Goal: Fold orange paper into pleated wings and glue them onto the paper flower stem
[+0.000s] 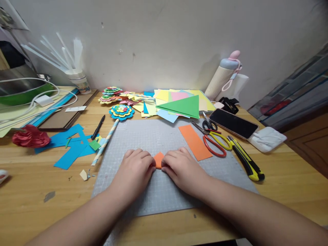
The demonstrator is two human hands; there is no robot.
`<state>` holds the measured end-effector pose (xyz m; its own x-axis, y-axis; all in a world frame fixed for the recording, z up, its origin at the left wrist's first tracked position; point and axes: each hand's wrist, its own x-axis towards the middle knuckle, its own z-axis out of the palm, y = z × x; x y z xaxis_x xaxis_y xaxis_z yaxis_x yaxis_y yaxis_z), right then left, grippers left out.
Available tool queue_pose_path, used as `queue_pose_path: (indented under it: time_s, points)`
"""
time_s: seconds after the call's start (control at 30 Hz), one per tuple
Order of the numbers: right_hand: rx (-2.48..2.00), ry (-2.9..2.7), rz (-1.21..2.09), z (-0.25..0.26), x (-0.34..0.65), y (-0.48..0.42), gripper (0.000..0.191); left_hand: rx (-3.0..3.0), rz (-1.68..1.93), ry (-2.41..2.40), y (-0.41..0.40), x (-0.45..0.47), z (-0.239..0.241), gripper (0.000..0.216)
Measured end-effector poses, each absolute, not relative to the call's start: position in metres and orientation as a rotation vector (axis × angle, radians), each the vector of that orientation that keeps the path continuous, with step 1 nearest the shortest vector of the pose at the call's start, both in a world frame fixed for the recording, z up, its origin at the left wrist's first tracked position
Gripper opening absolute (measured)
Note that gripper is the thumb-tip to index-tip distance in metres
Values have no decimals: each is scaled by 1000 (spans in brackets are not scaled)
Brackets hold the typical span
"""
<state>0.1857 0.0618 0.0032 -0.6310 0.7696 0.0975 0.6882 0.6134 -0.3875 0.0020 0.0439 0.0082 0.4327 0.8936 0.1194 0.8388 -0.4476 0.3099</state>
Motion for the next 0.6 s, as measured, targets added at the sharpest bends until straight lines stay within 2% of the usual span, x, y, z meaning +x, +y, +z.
queue_pose_path:
  time_s: [0.23, 0.43, 0.6]
  points:
    - [-1196, -2619, 407, 3, 188, 56, 9, 2557, 283, 1515, 38, 7, 9, 19]
    - [-1331, -2624, 362, 6, 188, 53, 3, 2482, 245, 1624, 31, 6, 12, 8]
    - [-1301, -2618, 390, 6, 189, 55, 6, 2481, 243, 1658, 31, 6, 11, 12]
